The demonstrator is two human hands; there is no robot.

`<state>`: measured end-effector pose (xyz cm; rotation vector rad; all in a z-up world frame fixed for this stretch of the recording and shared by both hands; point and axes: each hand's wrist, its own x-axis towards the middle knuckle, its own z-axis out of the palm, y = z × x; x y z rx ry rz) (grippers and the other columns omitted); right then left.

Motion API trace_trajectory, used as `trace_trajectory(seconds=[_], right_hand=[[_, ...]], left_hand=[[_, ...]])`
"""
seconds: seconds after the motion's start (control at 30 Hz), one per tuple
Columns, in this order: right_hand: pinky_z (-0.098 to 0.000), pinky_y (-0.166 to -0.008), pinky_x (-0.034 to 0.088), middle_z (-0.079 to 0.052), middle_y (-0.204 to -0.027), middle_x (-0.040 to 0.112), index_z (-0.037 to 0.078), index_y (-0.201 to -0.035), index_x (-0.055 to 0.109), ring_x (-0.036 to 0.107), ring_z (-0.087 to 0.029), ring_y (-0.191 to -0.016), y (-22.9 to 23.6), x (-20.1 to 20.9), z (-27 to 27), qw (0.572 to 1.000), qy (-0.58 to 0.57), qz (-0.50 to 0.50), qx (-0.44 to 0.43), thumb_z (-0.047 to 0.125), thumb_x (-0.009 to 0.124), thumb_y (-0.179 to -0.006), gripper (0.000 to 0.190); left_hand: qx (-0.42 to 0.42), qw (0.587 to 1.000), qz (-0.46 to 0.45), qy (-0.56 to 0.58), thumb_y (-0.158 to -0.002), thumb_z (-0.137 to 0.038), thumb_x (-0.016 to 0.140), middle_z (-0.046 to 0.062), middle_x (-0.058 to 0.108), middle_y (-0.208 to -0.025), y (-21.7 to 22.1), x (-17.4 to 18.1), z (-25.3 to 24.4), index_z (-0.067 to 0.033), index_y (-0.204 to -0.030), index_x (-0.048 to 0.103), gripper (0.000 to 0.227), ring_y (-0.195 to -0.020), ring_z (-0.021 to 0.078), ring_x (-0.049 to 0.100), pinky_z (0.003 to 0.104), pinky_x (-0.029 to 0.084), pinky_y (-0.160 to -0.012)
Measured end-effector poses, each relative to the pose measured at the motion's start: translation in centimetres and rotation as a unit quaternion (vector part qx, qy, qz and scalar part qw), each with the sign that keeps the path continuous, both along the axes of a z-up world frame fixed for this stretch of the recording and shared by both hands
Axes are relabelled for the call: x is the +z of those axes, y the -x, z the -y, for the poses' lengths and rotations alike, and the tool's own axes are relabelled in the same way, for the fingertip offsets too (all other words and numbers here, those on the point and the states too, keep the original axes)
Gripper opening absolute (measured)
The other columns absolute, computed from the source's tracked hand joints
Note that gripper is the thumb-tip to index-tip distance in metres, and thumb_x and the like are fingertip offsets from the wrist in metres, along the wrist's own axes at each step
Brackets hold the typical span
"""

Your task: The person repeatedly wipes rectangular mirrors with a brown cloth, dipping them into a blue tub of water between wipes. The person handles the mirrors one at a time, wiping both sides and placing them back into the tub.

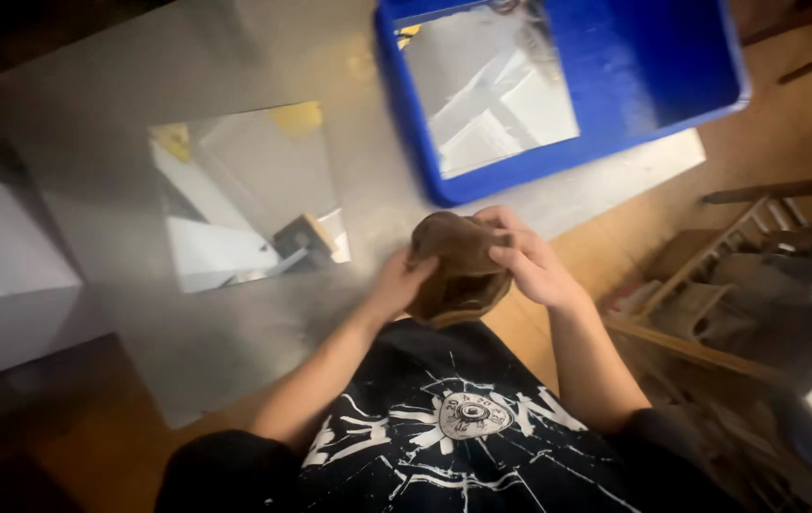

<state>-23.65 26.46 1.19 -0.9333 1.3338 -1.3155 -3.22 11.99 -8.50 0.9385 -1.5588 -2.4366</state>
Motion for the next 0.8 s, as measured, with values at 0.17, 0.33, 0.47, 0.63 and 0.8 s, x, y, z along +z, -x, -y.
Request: trace_trajectory(seconds=[0.17, 0.33, 0.47, 0.63, 0.8], right_hand=[[-0.0477, -0.121, 0.034, -0.02, -0.164, 0.041, -0.001, -0.117, 0.073, 0.043, -0.035, -0.15, 7.7, 0.6, -13.1, 0.971, -0.005, -0.226, 0.079, 0.022, 0.071, -0.086, 0.039], [-0.0475, -0.122, 0.027, -0.019, -0.168, 0.031, 0.002, -0.152, 0.044, 0.03, -0.034, -0.156, 12.8, -3.7, -21.2, 0.989, -0.026, -0.128, -0.074, 0.056, 0.076, -0.08, 0.095], [-0.047, -0.124, 0.026, -0.018, -0.166, 0.032, 0.004, -0.159, 0.028, 0.031, -0.032, -0.153, 14.3, -7.5, -21.3, 0.964, 0.015, -0.234, -0.129, 0.082, 0.076, -0.067, 0.13], [-0.0464, -0.12, 0.04, -0.011, -0.161, 0.044, 0.014, -0.159, 0.039, 0.046, -0.027, -0.146, 11.7, -10.4, -20.5, 0.87, 0.172, 0.438, -0.147, 0.086, 0.06, -0.078, 0.111], [-0.0395, -0.108, 0.051, -0.011, -0.142, 0.061, 0.014, -0.148, 0.054, 0.061, -0.027, -0.127, 14.8, -12.7, -20.1, 0.78, 0.099, 0.559, -0.262, 0.048, 0.068, -0.096, 0.064]], left_hand=[[0.095, 0.976, -0.078, 0.178, -0.093, -0.003, 0.068, 0.007, 0.066, -0.124, 7.6, 2.3, -4.5, -0.0038, -0.127, 0.065, 0.034, -0.114, 0.0171, 0.066, 0.029, 0.055, -0.098], [-0.007, 0.928, -0.229, 0.294, -0.081, 0.015, 0.055, 0.007, 0.063, -0.122, 14.8, 6.8, -11.2, -0.0021, -0.121, 0.064, 0.044, -0.119, 0.0199, 0.062, 0.03, 0.049, -0.102], [-0.03, 0.966, -0.239, 0.096, -0.087, 0.01, 0.057, 0.006, 0.062, -0.124, 20.3, 9.9, -17.0, -0.0088, -0.124, 0.059, 0.041, -0.121, 0.0203, 0.06, 0.032, 0.049, -0.105], [-0.015, 0.869, -0.168, 0.466, -0.08, -0.008, 0.072, 0.009, 0.064, -0.127, 24.0, 9.6, -18.5, -0.0108, -0.12, 0.064, 0.041, -0.127, 0.0323, 0.061, 0.045, 0.041, -0.11], [-0.052, 0.693, -0.127, 0.707, -0.061, -0.042, 0.087, 0.019, 0.06, -0.133, 24.8, 5.7, -17.8, -0.0153, -0.118, 0.066, 0.066, -0.125, 0.0444, 0.054, 0.066, 0.023, -0.101]])
